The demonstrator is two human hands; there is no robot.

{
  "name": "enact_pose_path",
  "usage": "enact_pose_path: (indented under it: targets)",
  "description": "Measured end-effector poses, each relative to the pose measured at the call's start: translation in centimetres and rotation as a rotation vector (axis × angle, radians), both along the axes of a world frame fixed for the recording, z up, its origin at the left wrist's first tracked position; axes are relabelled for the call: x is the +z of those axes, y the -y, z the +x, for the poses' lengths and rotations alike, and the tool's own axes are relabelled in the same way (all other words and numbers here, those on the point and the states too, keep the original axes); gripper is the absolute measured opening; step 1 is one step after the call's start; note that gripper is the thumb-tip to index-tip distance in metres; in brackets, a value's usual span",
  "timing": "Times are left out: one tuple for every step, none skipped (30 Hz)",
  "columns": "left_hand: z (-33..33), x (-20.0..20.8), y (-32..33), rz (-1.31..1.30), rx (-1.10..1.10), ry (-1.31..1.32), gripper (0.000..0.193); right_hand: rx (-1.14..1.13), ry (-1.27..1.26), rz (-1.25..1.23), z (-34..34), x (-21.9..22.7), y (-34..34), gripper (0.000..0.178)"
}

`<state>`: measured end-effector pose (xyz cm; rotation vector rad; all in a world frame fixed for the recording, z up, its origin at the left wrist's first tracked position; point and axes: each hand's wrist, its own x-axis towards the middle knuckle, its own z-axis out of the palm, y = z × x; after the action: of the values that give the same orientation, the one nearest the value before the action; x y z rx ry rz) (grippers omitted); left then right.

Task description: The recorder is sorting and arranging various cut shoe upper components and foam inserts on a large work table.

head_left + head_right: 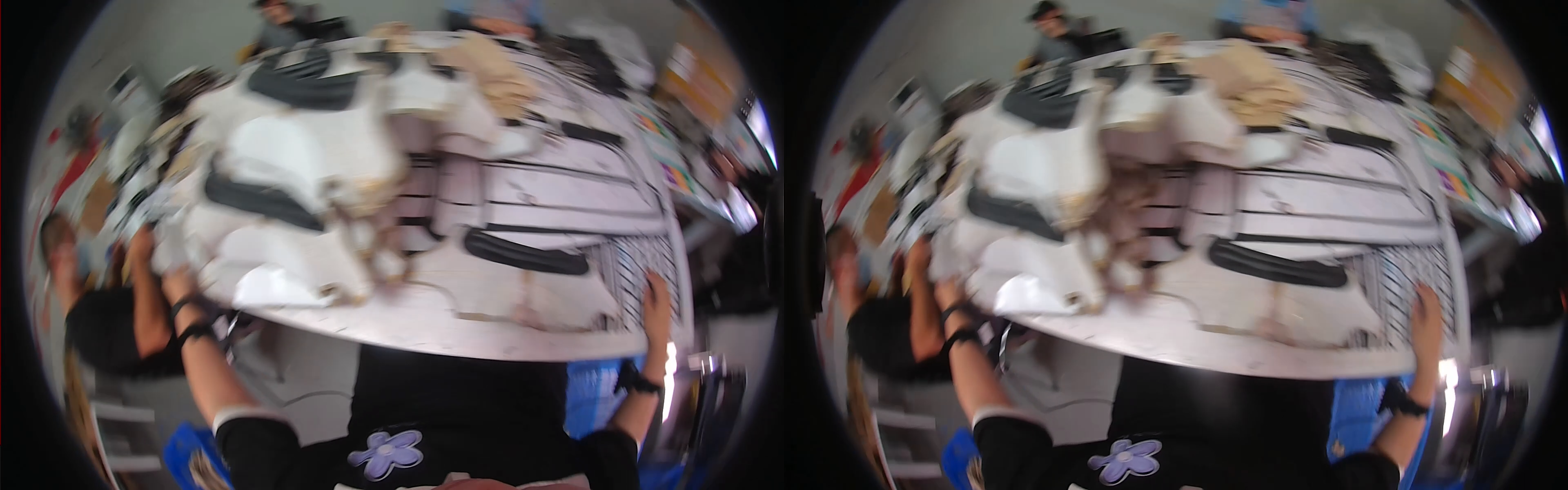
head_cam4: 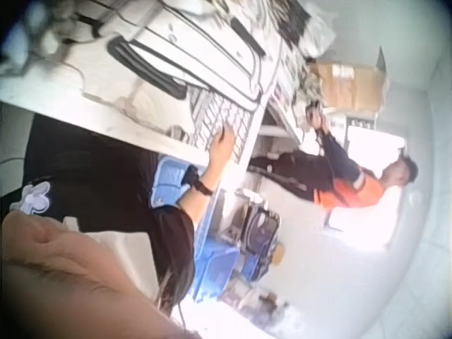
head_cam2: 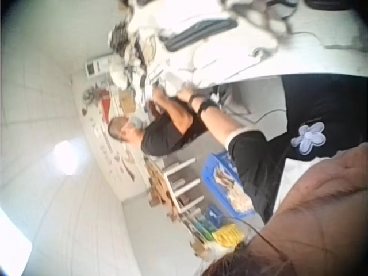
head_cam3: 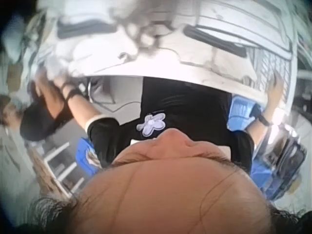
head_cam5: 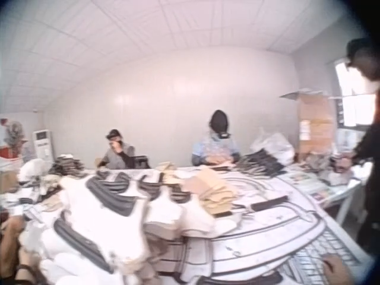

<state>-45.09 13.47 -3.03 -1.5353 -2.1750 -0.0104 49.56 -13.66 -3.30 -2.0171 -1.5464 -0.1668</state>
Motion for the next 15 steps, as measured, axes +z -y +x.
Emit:
enact_pose_path:
  targets:
    - [6.3,-1.1,-2.6,0.082,-0.054,0.021,0.035,-0.088,0.023,-0.015,-0.6,0.5,1.8,0.027]
    - [15.7,-0.5,-4.3,0.065,-0.133,0.049,0.035,-0.061,-0.001,0.009,-1.0,0.6,0.6,0.027]
    - [21.0,0.8,-5.2,0.157,-0.291,0.179,0.035,-0.034,0.047,0.029,-1.1,0.4,-0.3,0.026]
    - [24.3,1.3,-6.7,0.240,-0.449,0.321,0.035,-0.023,0.017,0.021,-1.9,1.0,-0.9,0.024]
    - [20.5,0.9,-6.2,0.325,-0.591,0.450,0.036,-0.039,0.012,0.014,-2.4,1.4,-1.2,0.024]
    - [17.2,-0.1,-4.3,0.405,-0.722,0.585,0.036,-0.048,0.008,0.005,-2.7,1.7,-1.1,0.024]
    - [15.2,-0.2,-2.8,0.484,-0.829,0.718,0.036,-0.059,0.000,0.011,-2.8,1.9,-0.9,0.024]
    - [12.9,-0.3,-0.9,0.559,-0.927,0.853,0.037,-0.064,-0.009,0.014,-2.9,2.1,-0.4,0.023]
    - [9.5,0.2,1.2,0.639,-1.003,0.979,0.037,-0.069,-0.030,0.001,-2.8,2.4,-0.2,0.023]
    - [5.6,1.0,3.1,0.726,-1.063,1.099,0.038,-0.064,-0.057,0.001,-3.2,3.0,-0.2,0.023]
    - [10.4,2.0,5.3,0.797,-1.141,1.252,0.039,-0.099,-0.046,0.003,-2.6,3.0,0.7,0.022]
    - [11.4,4.6,7.1,0.881,-1.204,1.372,0.039,-0.103,-0.054,0.015,-2.3,3.0,1.1,0.022]
    - [15.1,7.5,9.5,0.955,-1.260,1.497,0.040,-0.123,-0.097,0.012,-2.5,2.8,1.6,0.022]
    - [22.2,11.1,11.2,1.052,-1.309,1.620,0.041,-0.109,-0.102,0.005,-2.5,2.8,1.4,0.022]
    - [26.4,12.4,13.0,0.917,-1.223,1.871,0.040,-0.088,-0.099,0.011,-2.4,2.7,1.1,0.022]
